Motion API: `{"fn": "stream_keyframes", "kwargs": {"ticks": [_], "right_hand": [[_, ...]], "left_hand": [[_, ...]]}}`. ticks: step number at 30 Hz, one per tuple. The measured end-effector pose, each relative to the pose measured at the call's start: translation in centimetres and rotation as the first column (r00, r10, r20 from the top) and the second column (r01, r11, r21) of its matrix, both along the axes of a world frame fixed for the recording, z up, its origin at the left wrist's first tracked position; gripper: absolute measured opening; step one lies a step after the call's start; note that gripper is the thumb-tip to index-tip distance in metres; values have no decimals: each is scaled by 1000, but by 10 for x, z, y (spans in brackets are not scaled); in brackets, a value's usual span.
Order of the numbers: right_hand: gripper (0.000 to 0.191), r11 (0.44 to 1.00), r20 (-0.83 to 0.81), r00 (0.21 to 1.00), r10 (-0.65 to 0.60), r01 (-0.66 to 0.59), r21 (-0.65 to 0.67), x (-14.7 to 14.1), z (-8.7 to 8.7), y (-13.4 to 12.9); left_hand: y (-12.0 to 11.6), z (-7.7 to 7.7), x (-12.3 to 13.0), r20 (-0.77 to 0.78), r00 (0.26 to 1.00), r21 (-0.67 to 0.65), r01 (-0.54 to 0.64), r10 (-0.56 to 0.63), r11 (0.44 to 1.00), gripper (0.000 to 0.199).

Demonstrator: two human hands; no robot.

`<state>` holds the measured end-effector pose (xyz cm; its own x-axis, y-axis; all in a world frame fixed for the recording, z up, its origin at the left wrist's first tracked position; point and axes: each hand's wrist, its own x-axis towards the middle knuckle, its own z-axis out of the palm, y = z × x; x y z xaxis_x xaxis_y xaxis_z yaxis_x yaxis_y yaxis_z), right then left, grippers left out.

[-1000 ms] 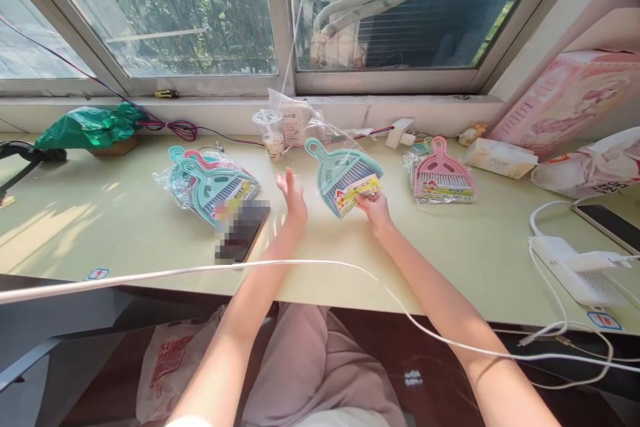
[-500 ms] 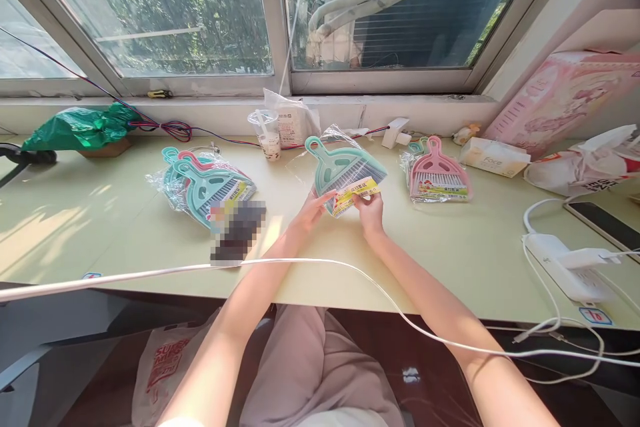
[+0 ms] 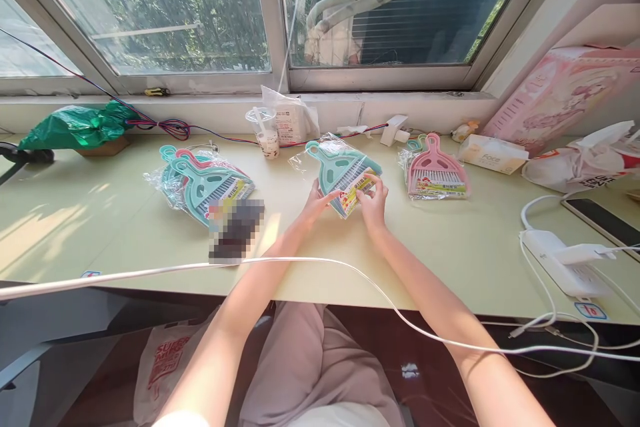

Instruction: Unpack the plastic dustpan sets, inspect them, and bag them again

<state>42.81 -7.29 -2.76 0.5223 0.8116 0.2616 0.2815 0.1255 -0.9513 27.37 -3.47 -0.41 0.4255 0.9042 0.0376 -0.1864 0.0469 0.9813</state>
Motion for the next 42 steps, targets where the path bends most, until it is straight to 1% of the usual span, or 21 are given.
{"fn": "stream_keyframes", "kwargs": {"ticks": [2, 4, 6, 9, 11, 14, 16, 18, 20, 22, 23, 25, 26, 27, 29, 32, 34, 36, 39, 42], "right_hand": [[44, 999, -35, 999, 15, -16, -41, 2, 2, 0], [44, 997, -29, 999, 22, -24, -68, 2, 5, 0], [45, 994, 51, 999, 12, -7, -107, 0, 8, -2], [42, 974, 192, 980, -50, 91, -210, -6, 12, -4], [42, 956, 247, 966, -80, 144, -255, -9, 11, -4], [44, 954, 294, 955, -46, 129, -270, -13, 8, -2], [46, 959, 301, 953, -7, 91, -268, -14, 5, -1], [47, 967, 274, 962, -4, 73, -244, -15, 4, -2], [48, 979, 206, 977, -59, 97, -181, -16, 3, -4], [57, 984, 66, 990, -125, 132, -120, -14, 1, -6], [62, 984, -33, 990, -139, 134, -114, -12, 0, -6], [68, 984, -241, 964, -113, 76, -159, -7, -3, -4], [66, 981, -327, 941, -83, 20, -192, -3, -4, -2], [61, 976, -391, 919, -51, -38, -216, 0, -4, 0], [52, 964, -460, 888, 18, -138, -227, 7, -3, 3], [45, 935, -521, 843, 138, -284, -211, 16, 4, 5], [40, 895, -560, 801, 214, -390, -215, 21, 10, 5], [34, 857, -582, 771, 260, -462, -229, 25, 14, 4], [27, 817, -579, 764, 284, -509, -271, 29, 18, 4], [21, 814, -537, 803, 258, -480, -327, 31, 20, 5]], "left_hand": [[0, 1, -1, 11, 1000, -10, -5, 6, 1000, 73], [0, 3, -1, 27, 1000, -13, -8, 9, 1000, 78], [-2, 5, -1, 26, 1000, -4, -8, 8, 1000, 81], [-4, 6, -1, -5, 1000, -4, 19, -19, 1000, 82], [-5, 6, 1, -9, 999, -25, 49, -49, 998, 83], [-6, 3, 3, 12, 998, -57, 60, -60, 997, 83], [-6, 0, 5, 24, 1000, -65, 16, -15, 998, 81], [-5, -2, 6, 35, 998, -66, -48, 50, 997, 75], [-5, -3, 8, 59, 994, -56, -88, 92, 994, 72], [-4, -5, 8, 87, 991, -40, -96, 99, 995, 73], [-3, -5, 9, 96, 990, -34, -98, 101, 995, 74], [-1, -6, 8, 106, 989, -27, -100, 103, 995, 77], [-1, -5, 7, 106, 989, -24, -102, 104, 994, 78], [0, -5, 6, 104, 989, -19, -104, 106, 994, 78], [2, -3, 3, 95, 991, -4, -98, 98, 995, 79], [4, -1, 0, 80, 992, 27, -99, 97, 995, 75], [6, 0, -2, 87, 989, 55, -127, 122, 990, 70], [9, -1, -3, 100, 984, 84, -153, 144, 985, 66], [13, -4, -4, 108, 985, 119, -148, 135, 982, 64], [15, -7, -4, 101, 987, 138, -136, 123, 981, 65]]}}
